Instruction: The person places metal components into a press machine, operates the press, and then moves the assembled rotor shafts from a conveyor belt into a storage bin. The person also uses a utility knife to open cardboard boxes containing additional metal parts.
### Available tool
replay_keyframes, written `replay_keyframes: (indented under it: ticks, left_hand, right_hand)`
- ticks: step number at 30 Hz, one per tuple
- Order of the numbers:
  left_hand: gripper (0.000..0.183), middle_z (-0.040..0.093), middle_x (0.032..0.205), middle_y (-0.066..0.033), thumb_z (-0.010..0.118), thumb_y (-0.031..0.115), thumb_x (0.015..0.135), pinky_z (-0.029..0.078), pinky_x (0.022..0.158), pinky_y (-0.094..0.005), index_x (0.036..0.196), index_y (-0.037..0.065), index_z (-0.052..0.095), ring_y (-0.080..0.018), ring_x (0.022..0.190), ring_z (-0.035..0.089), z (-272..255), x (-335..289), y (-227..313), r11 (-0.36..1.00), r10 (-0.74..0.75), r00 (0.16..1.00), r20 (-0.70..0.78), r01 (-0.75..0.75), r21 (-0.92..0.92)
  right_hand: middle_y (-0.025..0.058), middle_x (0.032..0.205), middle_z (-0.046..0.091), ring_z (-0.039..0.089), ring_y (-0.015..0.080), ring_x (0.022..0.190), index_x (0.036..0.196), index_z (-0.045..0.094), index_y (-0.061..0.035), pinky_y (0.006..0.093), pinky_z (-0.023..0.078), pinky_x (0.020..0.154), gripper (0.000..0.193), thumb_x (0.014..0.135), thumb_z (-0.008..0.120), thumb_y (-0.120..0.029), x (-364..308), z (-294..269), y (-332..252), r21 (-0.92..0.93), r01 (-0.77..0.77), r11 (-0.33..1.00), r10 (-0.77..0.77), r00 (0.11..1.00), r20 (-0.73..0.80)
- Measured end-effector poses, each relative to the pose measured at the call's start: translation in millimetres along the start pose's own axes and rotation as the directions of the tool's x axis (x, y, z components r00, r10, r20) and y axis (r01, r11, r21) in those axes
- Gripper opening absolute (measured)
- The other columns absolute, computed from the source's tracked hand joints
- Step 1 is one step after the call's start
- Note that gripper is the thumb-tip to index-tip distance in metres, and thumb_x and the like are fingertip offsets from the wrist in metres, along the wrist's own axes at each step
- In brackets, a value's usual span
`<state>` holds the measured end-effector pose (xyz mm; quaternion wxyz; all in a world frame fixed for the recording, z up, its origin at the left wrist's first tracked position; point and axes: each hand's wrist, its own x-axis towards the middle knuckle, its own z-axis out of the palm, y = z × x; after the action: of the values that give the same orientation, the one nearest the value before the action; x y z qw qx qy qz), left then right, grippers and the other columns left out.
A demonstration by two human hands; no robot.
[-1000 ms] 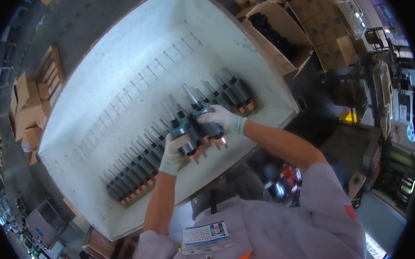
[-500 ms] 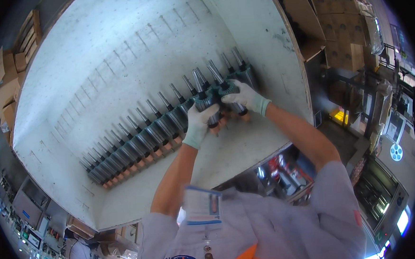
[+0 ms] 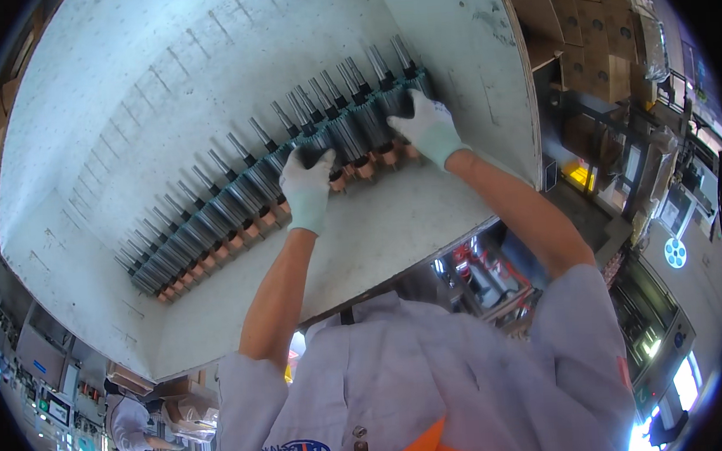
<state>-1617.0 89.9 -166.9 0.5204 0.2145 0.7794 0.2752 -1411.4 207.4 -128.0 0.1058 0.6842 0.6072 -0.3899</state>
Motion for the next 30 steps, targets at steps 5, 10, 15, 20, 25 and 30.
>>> replay_keyframes:
  ticks: [5, 10, 15, 20, 25, 30]
  left_hand:
    - [0.046, 0.074, 0.104, -0.0146, 0.081, 0.019, 0.081, 0.052, 0.087, -0.0331, 0.117, -0.004, 0.064, -0.0222, 0.095, 0.070, -2.4, -4.5, -8.7, 0.961, 0.064, 0.997, -0.043, -0.050, 0.271]
    - [0.053, 0.071, 0.108, -0.0176, 0.082, 0.021, 0.078, 0.052, 0.090, -0.0378, 0.120, -0.004, 0.060, -0.0296, 0.101, 0.068, -4.9, -12.3, -6.3, 0.930, 0.085, 0.995, -0.044, -0.063, 0.361]
    - [0.053, 0.061, 0.121, -0.0184, 0.080, 0.018, 0.079, 0.049, 0.094, -0.0398, 0.122, -0.001, 0.055, -0.0337, 0.110, 0.062, 0.2, -14.1, -3.5, 0.942, 0.027, 0.997, -0.077, 0.000, 0.335]
    - [0.057, 0.062, 0.120, -0.0180, 0.083, 0.019, 0.076, 0.049, 0.094, -0.0400, 0.120, -0.001, 0.054, -0.0333, 0.109, 0.063, 9.1, -13.6, 3.7, 0.939, -0.074, 0.991, -0.108, 0.106, 0.326]
    - [0.063, 0.064, 0.118, -0.0192, 0.086, 0.026, 0.072, 0.049, 0.094, -0.0404, 0.120, -0.001, 0.054, -0.0354, 0.110, 0.063, 14.4, -17.6, 6.3, 0.914, -0.056, 0.982, -0.180, 0.123, 0.387]
    - [0.075, 0.064, 0.121, -0.0231, 0.084, 0.037, 0.072, 0.050, 0.097, -0.0415, 0.127, -0.002, 0.052, -0.0362, 0.114, 0.064, 44.3, -38.7, 63.2, 0.751, -0.087, 0.952, -0.295, 0.257, 0.608]
  right_hand:
    - [0.0261, 0.138, 0.054, 0.062, 0.0395, 0.116, 0.138, 0.049, 0.0001, 0.0444, 0.049, 0.097, 0.049, 0.093, 0.057, -0.019, -2.2, 21.8, 28.4, -0.379, 0.178, 0.908, -0.140, 0.982, 0.125]
    - [0.0290, 0.155, 0.034, 0.053, 0.0381, 0.131, 0.138, 0.048, -0.0036, 0.0443, 0.050, 0.102, 0.043, 0.096, 0.046, -0.007, -24.0, 15.2, 13.4, -0.503, 0.275, 0.819, -0.142, 0.947, 0.288]
    - [0.0273, 0.157, 0.031, 0.052, 0.0384, 0.132, 0.141, 0.047, -0.0037, 0.0442, 0.048, 0.105, 0.044, 0.097, 0.045, -0.011, -39.4, 22.1, 17.7, -0.475, 0.321, 0.820, -0.212, 0.940, 0.269]
    - [0.0246, 0.153, 0.039, 0.053, 0.0387, 0.129, 0.139, 0.049, -0.0022, 0.0435, 0.046, 0.105, 0.045, 0.097, 0.049, -0.016, -47.5, 10.4, 22.4, -0.313, 0.306, 0.899, -0.202, 0.924, 0.324]
    - [0.0228, 0.128, 0.060, 0.063, 0.0396, 0.109, 0.125, 0.060, -0.0004, 0.0443, 0.051, 0.093, 0.039, 0.095, 0.059, -0.025, -106.7, -53.4, 15.2, 0.278, 0.459, 0.844, -0.527, 0.809, 0.261]
    - [0.0202, 0.113, 0.068, 0.067, 0.0367, 0.102, 0.120, 0.064, -0.0015, 0.0396, 0.054, 0.088, 0.033, 0.092, 0.067, -0.018, -194.8, -165.7, 125.0, 0.504, 0.542, 0.673, -0.592, 0.802, -0.072]
